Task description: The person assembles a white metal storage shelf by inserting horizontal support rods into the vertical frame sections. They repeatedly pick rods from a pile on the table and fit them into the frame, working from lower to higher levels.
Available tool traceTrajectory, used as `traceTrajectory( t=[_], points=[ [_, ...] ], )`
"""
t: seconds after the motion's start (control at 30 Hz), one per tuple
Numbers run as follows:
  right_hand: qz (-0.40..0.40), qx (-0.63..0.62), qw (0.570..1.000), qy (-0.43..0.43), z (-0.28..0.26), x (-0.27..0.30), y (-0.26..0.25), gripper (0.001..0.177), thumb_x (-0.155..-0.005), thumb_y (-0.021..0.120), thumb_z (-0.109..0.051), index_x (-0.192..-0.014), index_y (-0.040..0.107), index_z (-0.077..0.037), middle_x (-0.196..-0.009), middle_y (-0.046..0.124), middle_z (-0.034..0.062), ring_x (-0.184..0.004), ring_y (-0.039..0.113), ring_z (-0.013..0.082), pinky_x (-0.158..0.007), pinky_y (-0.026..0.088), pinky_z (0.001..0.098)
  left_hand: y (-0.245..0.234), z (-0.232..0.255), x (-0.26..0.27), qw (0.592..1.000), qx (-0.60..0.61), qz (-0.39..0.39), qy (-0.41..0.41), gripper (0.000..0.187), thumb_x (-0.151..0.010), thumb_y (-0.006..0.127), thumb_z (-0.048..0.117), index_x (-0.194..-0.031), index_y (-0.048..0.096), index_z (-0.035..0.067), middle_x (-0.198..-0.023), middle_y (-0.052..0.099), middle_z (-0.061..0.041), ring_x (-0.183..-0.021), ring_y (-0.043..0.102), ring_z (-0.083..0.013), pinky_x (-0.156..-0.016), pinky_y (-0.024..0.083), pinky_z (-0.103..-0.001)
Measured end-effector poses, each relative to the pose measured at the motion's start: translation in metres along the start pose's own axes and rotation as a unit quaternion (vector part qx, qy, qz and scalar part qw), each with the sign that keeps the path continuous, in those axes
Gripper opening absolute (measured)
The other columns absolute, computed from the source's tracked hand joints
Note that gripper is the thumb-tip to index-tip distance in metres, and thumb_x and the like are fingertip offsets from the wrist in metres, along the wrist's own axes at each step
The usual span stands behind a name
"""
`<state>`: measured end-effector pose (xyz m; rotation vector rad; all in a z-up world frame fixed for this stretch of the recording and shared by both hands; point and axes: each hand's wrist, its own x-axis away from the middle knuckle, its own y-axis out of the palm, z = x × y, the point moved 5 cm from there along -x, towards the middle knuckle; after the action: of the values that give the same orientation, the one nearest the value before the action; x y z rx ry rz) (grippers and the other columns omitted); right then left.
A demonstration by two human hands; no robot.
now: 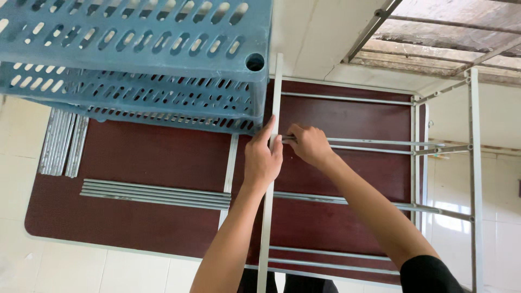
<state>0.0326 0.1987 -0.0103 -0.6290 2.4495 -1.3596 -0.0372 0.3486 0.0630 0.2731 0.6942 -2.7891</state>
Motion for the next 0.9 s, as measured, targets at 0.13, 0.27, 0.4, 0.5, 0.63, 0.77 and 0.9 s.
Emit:
traceTrajectory(
  t=[0.13, 0.27, 0.4, 0.5, 0.63, 0.77, 0.9],
  points=[
    [0.139, 0.077, 0.983, -0.091, -0.011, 0.015, 0.009, 0.008, -0.085, 0.068, -0.007, -0.093, 0.067, -0.007, -0.086, 0.069, 0.0104, -0.080, 0.070, 0.0354, -0.071, 0.056, 0.0475, 0.000, -0.004, 0.000, 1.000, 0.003, -0.002, -0.017, 0.047, -0.096, 0.063, 0.010, -0.142, 0.058, 0.004, -0.128, 0.069, -0.025, -0.119, 0.067, -0.0416, -0.101, 0.054, -0.045],
    [0.092, 0.106, 0.982, -0.129, -0.003, 0.010, 0.010, 0.013, -0.088, 0.065, -0.009, -0.100, 0.070, -0.007, -0.086, 0.071, 0.0124, -0.067, 0.069, 0.0370, -0.057, 0.054, 0.0471, -0.003, -0.002, 0.000, 1.000, 0.000, -0.007, -0.003, 0.048, -0.097, 0.063, 0.009, -0.144, 0.056, 0.004, -0.130, 0.067, -0.026, -0.121, 0.066, -0.0416, -0.102, 0.054, -0.045],
    [-0.046, 0.129, 0.987, -0.086, 0.004, -0.003, 0.006, 0.012, -0.092, 0.064, -0.017, -0.098, 0.069, -0.007, -0.079, 0.072, 0.0142, -0.067, 0.068, 0.0410, -0.058, 0.054, 0.0529, -0.004, 0.001, -0.001, 1.000, -0.007, -0.014, -0.017, 0.049, -0.096, 0.062, 0.009, -0.144, 0.056, 0.004, -0.129, 0.067, -0.026, -0.118, 0.066, -0.0417, -0.099, 0.055, -0.045],
    [-0.108, 0.018, 0.994, -0.020, 0.005, -0.014, 0.001, 0.016, -0.095, 0.063, -0.020, -0.103, 0.069, -0.008, -0.079, 0.072, 0.0180, -0.072, 0.069, 0.0428, -0.064, 0.054, 0.0535, -0.005, 0.004, -0.004, 0.999, -0.007, -0.030, -0.035, 0.049, -0.097, 0.062, 0.010, -0.145, 0.055, 0.004, -0.130, 0.067, -0.025, -0.118, 0.066, -0.0407, -0.102, 0.054, -0.045],
    [-0.181, -0.118, 0.976, 0.031, 0.012, -0.028, -0.001, 0.020, -0.092, 0.066, -0.023, -0.095, 0.068, -0.003, -0.084, 0.073, 0.0202, -0.079, 0.070, 0.0423, -0.070, 0.055, 0.0507, -0.009, 0.013, -0.006, 1.000, -0.014, -0.007, 0.000, 0.048, -0.097, 0.063, 0.008, -0.144, 0.056, 0.004, -0.129, 0.069, -0.025, -0.117, 0.068, -0.0408, -0.100, 0.056, -0.044],
    [-0.197, -0.096, 0.975, 0.033, 0.011, -0.030, -0.004, 0.020, -0.093, 0.069, -0.023, -0.096, 0.070, -0.004, -0.085, 0.073, 0.0211, -0.081, 0.069, 0.0422, -0.072, 0.054, 0.0503, -0.013, 0.023, -0.009, 1.000, -0.010, -0.002, -0.007, 0.048, -0.096, 0.064, 0.008, -0.144, 0.057, 0.004, -0.126, 0.069, -0.026, -0.116, 0.069, -0.0408, -0.099, 0.057, -0.043],
    [-0.114, -0.079, 0.990, -0.005, 0.008, -0.017, -0.015, 0.034, -0.079, 0.080, -0.023, -0.098, 0.064, 0.000, -0.085, 0.073, 0.0195, -0.078, 0.069, 0.0415, -0.069, 0.056, 0.0485, -0.016, 0.030, -0.012, 1.000, 0.002, 0.004, -0.015, 0.047, -0.096, 0.064, 0.009, -0.142, 0.059, 0.005, -0.125, 0.070, -0.025, -0.113, 0.070, -0.0401, -0.097, 0.057, -0.043]
  ],
)
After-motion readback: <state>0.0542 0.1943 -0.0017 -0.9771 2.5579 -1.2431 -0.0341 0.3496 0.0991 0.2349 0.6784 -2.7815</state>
